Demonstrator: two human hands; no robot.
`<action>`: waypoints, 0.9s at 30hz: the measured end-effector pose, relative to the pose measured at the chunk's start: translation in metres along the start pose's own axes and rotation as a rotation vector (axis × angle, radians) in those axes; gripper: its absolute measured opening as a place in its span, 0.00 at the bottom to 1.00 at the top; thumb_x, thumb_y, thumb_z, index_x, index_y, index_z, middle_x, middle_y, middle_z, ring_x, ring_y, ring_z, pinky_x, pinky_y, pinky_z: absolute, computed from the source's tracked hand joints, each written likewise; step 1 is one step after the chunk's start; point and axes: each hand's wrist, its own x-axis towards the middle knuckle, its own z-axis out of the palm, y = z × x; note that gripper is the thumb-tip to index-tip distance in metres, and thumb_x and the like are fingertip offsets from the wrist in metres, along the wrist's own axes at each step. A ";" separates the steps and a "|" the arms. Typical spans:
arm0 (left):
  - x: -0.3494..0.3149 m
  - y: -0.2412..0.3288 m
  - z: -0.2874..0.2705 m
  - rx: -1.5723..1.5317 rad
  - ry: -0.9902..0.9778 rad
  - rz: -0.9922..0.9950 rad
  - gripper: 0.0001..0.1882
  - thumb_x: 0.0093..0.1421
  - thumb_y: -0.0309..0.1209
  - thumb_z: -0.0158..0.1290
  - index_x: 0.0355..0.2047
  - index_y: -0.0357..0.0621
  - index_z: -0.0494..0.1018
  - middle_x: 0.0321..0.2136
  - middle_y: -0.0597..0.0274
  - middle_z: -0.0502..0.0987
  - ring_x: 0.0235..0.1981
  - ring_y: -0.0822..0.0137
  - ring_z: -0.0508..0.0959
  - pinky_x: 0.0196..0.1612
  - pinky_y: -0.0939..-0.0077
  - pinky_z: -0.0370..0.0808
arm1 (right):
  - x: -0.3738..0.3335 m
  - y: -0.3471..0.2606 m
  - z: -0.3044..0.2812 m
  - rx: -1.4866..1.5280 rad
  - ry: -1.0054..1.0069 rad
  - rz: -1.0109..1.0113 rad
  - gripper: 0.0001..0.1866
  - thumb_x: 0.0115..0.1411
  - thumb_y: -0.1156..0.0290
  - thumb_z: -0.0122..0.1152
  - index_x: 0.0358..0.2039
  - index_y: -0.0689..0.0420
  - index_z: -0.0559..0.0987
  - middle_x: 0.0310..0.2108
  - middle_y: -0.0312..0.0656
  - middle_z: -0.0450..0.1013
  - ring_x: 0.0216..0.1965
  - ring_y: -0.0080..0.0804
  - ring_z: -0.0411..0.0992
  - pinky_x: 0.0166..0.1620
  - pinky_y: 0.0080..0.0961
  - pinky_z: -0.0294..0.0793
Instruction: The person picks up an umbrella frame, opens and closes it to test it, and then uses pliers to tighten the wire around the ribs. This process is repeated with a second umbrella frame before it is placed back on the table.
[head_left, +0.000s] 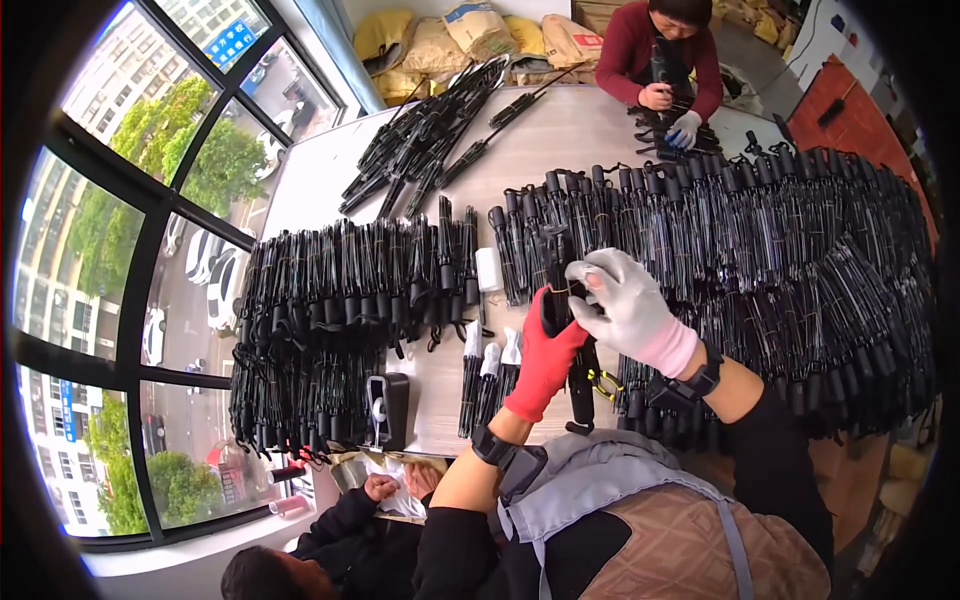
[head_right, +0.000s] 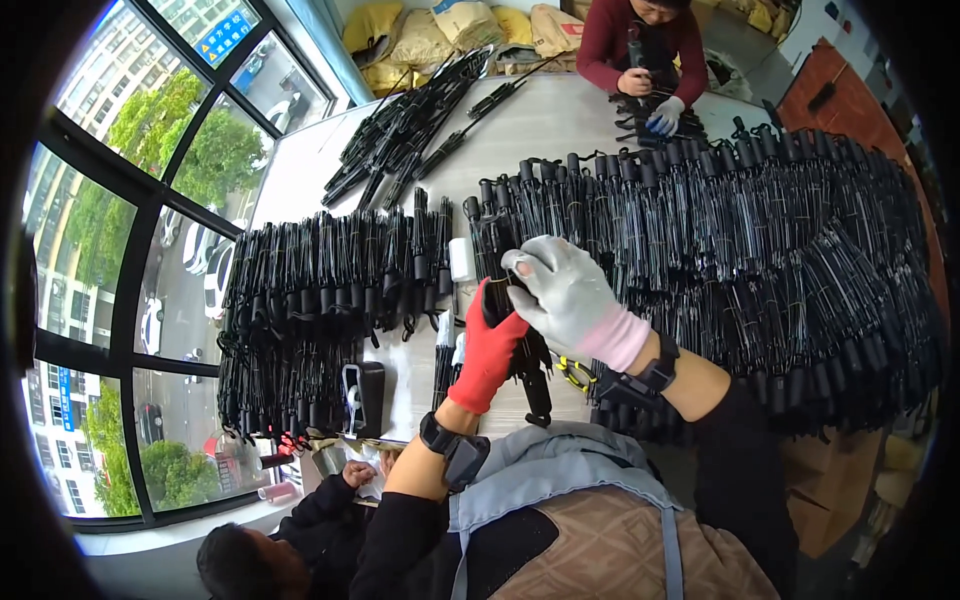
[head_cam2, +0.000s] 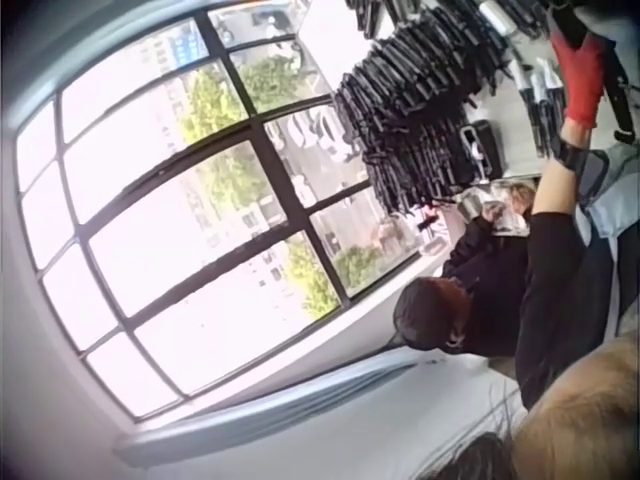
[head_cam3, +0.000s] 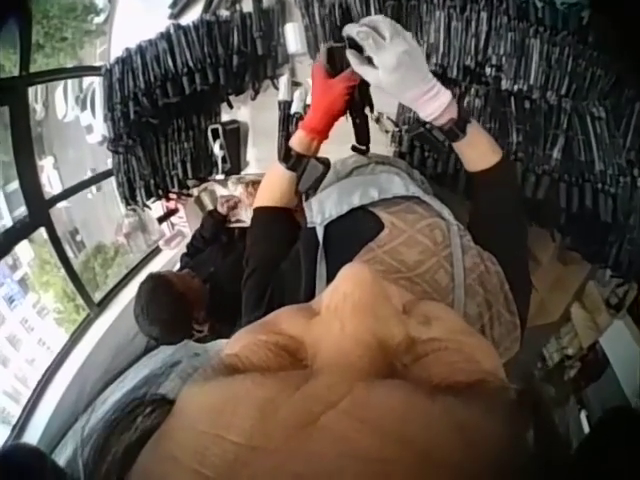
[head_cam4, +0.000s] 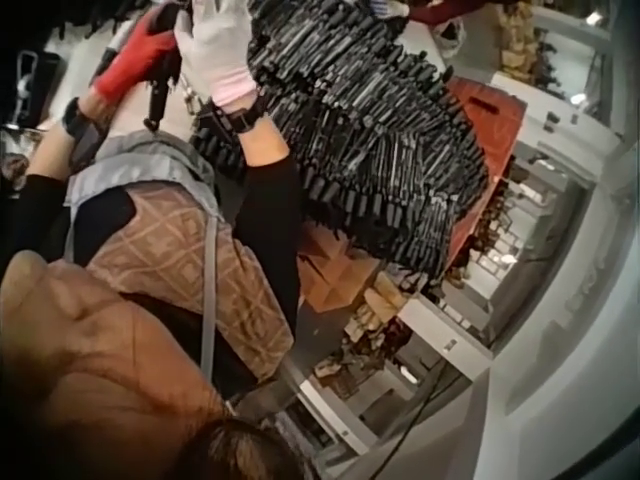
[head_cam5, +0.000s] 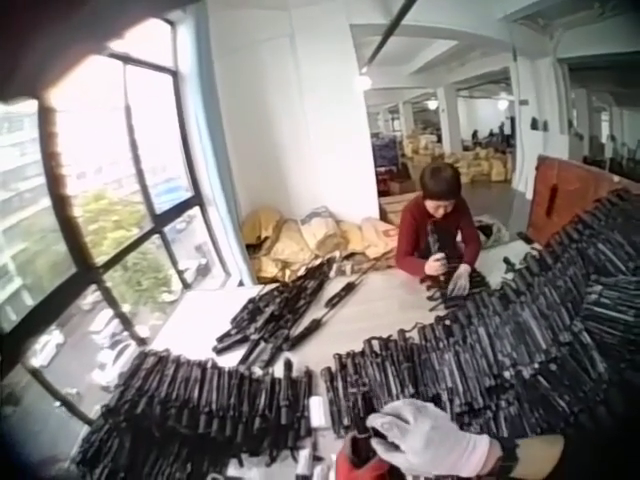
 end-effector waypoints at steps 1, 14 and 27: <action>-0.001 -0.005 -0.003 0.028 0.032 0.037 0.20 0.58 0.28 0.57 0.50 0.40 0.66 0.34 0.70 0.74 0.33 0.78 0.72 0.35 0.80 0.72 | -0.001 -0.001 0.005 -0.029 -0.029 0.005 0.13 0.55 0.70 0.61 0.39 0.61 0.73 0.39 0.44 0.71 0.39 0.42 0.71 0.41 0.38 0.72; -0.015 -0.029 -0.065 1.179 -0.280 -0.001 0.30 0.50 0.31 0.63 0.54 0.38 0.67 0.35 0.56 0.79 0.37 0.64 0.79 0.43 0.72 0.74 | -0.132 0.016 0.037 0.692 -0.397 0.775 0.11 0.61 0.66 0.56 0.28 0.61 0.73 0.22 0.38 0.73 0.19 0.24 0.69 0.26 0.24 0.69; 0.030 -0.006 -0.031 -0.515 -0.433 -0.232 0.24 0.60 0.41 0.55 0.48 0.35 0.69 0.28 0.60 0.74 0.29 0.62 0.77 0.35 0.67 0.76 | -0.172 0.004 0.006 2.089 0.300 1.134 0.17 0.68 0.62 0.46 0.53 0.56 0.72 0.16 0.31 0.58 0.12 0.18 0.52 0.18 0.17 0.54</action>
